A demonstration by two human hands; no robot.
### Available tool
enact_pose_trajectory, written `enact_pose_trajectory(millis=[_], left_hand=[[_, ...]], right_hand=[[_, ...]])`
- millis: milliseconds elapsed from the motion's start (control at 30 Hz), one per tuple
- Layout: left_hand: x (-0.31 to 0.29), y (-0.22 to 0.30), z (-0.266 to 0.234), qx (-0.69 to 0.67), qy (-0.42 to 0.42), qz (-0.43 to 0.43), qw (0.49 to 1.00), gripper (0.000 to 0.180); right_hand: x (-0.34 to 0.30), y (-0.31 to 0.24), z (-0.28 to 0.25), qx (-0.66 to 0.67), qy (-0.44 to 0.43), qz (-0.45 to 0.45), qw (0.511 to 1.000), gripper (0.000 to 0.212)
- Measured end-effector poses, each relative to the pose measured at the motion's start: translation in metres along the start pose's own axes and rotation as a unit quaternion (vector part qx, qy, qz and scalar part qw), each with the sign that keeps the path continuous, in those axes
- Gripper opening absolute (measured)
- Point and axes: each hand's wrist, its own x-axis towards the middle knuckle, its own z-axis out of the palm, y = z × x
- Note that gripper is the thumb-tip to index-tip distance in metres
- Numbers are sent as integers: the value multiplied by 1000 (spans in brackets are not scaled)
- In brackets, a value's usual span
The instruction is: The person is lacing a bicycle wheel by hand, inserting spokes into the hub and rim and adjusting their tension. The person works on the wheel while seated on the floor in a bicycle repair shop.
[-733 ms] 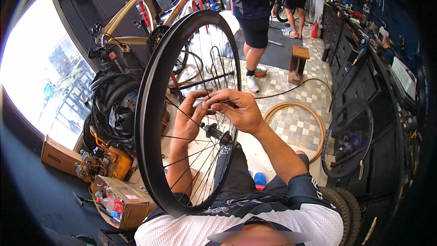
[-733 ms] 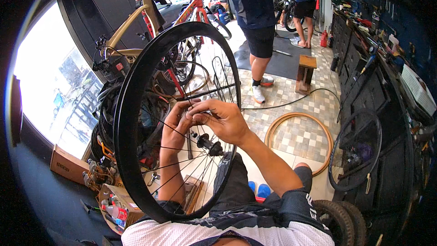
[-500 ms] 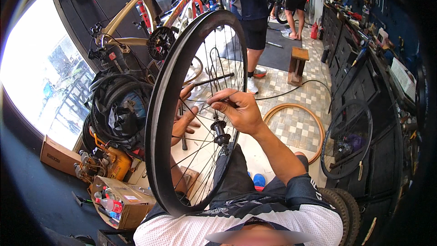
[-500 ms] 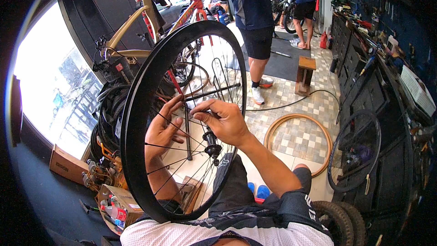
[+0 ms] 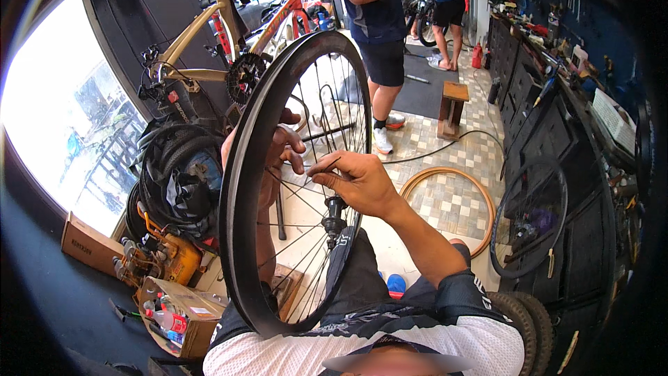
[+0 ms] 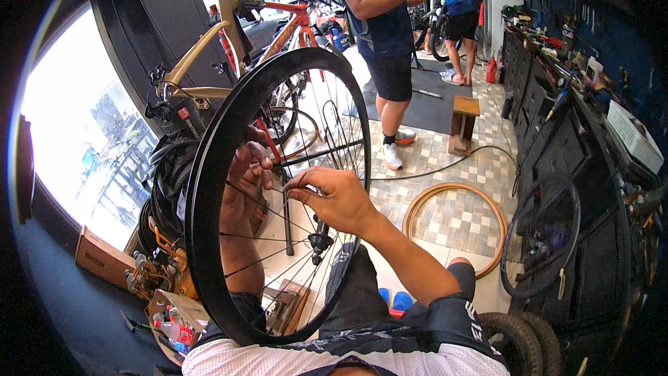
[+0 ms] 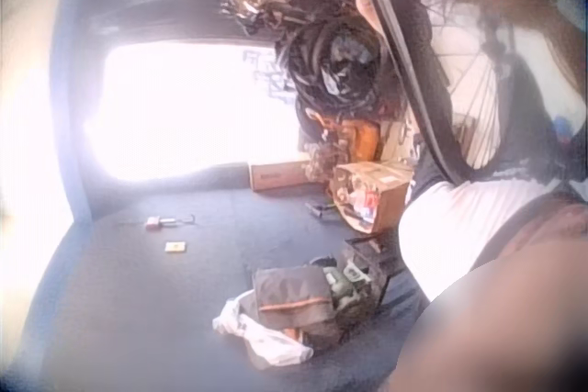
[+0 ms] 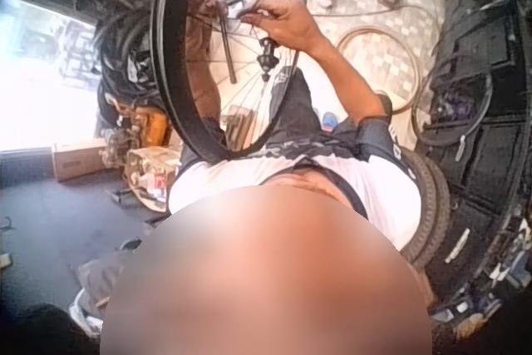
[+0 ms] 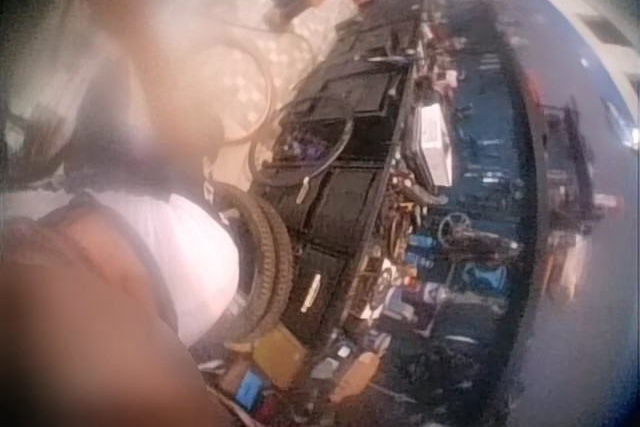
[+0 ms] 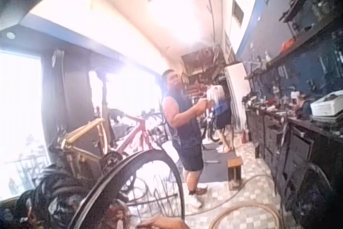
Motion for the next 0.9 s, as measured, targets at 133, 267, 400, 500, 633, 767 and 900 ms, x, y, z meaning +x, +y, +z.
enact_pose_trajectory(millis=[133, 267, 400, 500, 633, 767, 900], left_hand=[[-1, -3, 19, 12, -4, 14, 1000, 40], [2, -8, 24, 9, -6, 26, 1000, 34], [1, -5, 10, 13, -19, 18, 1000, 29], [5, -10, 9, -24, -59, 21, 998, 28], [7, -10, 8, -22, -47, 41, 998, 28], [6, -14, 2, -22, -35, 58, 997, 28], [10, -17, -13, -38, -58, 43, 997, 29]], right_hand=[[0, 4, 0, 21, -4, -10, 1000, 14], [2, 17, -1, 31, 38, -73, 996, 16], [4, -9, -12, 54, 44, -46, 996, 18], [2, -16, -12, 231, 80, -48, 968, 24], [11, -32, -15, 232, 174, -131, 948, 39], [22, -45, -22, 179, 267, -206, 924, 36], [23, -51, -33, 106, 219, -182, 953, 30]])
